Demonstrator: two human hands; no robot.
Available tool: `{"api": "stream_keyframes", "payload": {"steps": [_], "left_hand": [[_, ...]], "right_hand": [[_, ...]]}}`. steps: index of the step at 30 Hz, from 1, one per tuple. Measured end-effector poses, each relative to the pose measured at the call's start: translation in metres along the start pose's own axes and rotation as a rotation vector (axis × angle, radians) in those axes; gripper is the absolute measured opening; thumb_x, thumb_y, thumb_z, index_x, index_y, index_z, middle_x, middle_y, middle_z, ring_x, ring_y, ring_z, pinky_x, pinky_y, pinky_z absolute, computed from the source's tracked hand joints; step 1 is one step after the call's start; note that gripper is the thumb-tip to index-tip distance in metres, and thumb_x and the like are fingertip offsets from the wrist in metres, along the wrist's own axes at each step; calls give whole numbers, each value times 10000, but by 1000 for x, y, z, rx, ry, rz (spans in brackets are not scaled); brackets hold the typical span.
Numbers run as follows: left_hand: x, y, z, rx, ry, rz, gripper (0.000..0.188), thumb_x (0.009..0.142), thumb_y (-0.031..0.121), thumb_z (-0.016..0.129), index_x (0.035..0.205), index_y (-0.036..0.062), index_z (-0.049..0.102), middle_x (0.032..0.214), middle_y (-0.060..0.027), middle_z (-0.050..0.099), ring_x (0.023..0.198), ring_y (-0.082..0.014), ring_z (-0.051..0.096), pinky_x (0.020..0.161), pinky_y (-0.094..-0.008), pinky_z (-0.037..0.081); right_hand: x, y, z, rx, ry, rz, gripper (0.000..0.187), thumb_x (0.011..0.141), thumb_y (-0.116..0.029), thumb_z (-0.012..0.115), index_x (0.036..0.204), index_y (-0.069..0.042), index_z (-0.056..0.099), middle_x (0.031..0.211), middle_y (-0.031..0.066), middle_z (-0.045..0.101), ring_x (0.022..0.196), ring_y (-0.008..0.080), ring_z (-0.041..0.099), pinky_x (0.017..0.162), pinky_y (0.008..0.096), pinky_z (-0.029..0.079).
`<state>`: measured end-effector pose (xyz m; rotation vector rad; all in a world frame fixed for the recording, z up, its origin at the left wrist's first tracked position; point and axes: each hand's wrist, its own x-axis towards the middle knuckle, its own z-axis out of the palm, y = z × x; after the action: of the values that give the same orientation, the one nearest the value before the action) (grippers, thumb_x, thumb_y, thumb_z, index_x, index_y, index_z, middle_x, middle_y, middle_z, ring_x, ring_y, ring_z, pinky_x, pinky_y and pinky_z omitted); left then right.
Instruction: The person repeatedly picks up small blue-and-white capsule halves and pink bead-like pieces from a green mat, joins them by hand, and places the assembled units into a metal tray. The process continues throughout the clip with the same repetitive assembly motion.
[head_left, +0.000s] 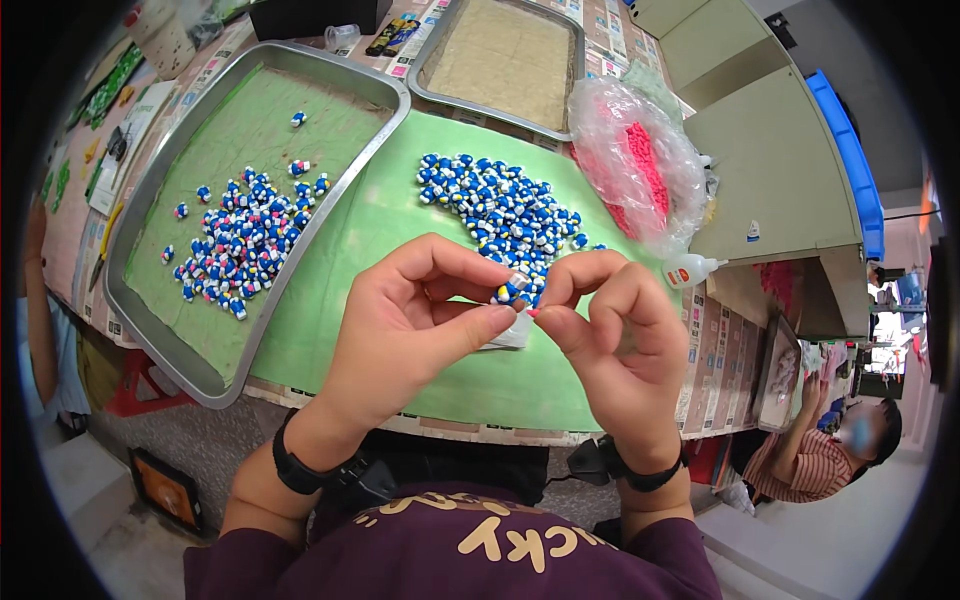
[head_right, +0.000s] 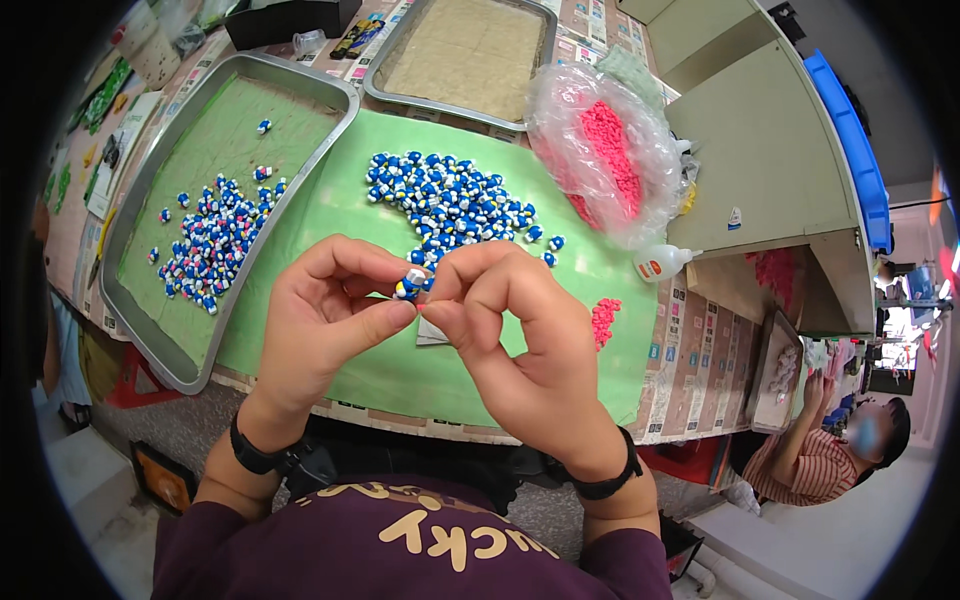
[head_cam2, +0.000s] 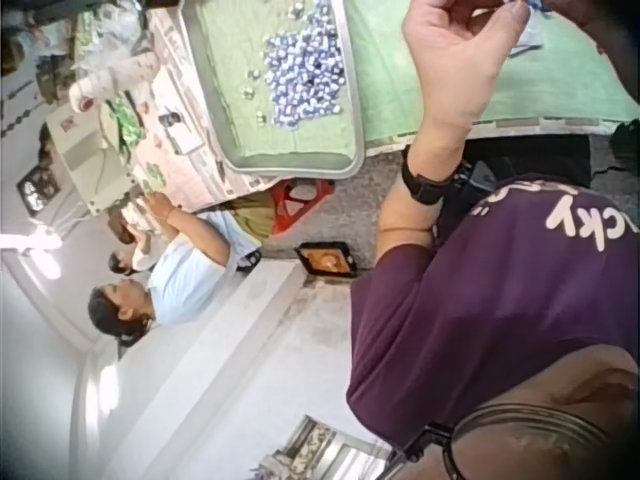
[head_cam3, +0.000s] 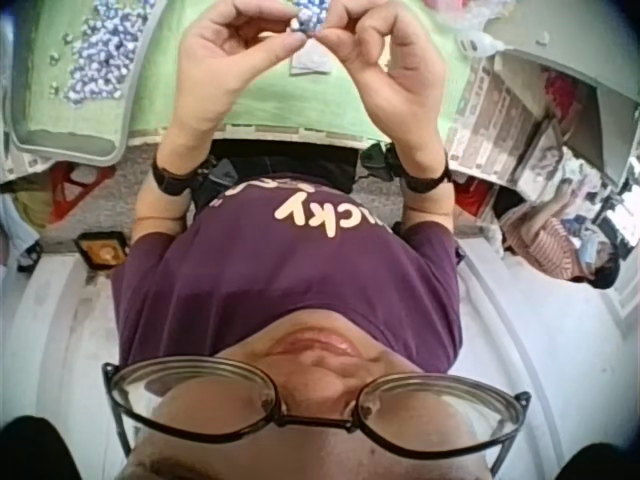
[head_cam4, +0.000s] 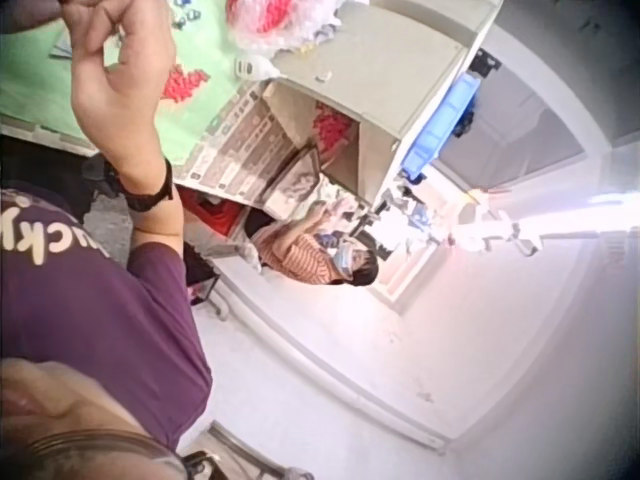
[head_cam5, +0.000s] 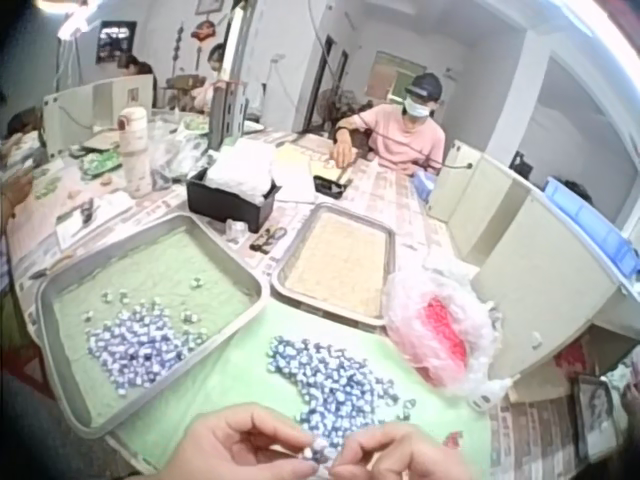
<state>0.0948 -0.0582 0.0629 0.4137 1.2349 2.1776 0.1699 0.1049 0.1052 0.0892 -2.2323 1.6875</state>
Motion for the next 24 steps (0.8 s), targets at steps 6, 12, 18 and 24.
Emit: {"api": "stream_keyframes", "payload": {"steps": [6, 12, 18, 24], "left_hand": [[-1, -1, 6, 35, -21, 97, 234, 820, -101, 688, 1024, -25, 601, 1018, -106, 638, 947, -161, 648, 826, -274, 560], [-4, -2, 10, 269, 4, 284, 204, 800, -122, 690, 983, -37, 660, 1007, -116, 651, 934, -179, 667, 804, -281, 583], [-4, 5, 6, 453, -80, 367, 223, 732, -140, 739, 908, -15, 682, 970, -146, 669, 905, -212, 669, 771, -306, 545], [-1, 17, -31, 841, 173, 646, 173, 756, -113, 701, 867, 13, 661, 873, -92, 672, 758, -154, 642, 670, -274, 512]], "right_hand": [[-2, 6, 2, -116, 39, -77, 299, 827, 77, 685, 734, -67, 441, 889, 90, 644, 770, 151, 572, 724, 287, 451], [-6, 9, 11, -143, 86, -87, 308, 823, 66, 695, 747, -74, 431, 884, 91, 592, 759, 151, 547, 713, 275, 434], [-2, 8, -7, 5, 7, 83, 394, 773, 34, 760, 765, -93, 387, 860, 53, 511, 816, 138, 514, 726, 264, 430], [-9, 12, -61, -148, 140, 165, 344, 761, 67, 733, 761, -73, 419, 856, 52, 545, 790, 123, 530, 724, 263, 453]]}}
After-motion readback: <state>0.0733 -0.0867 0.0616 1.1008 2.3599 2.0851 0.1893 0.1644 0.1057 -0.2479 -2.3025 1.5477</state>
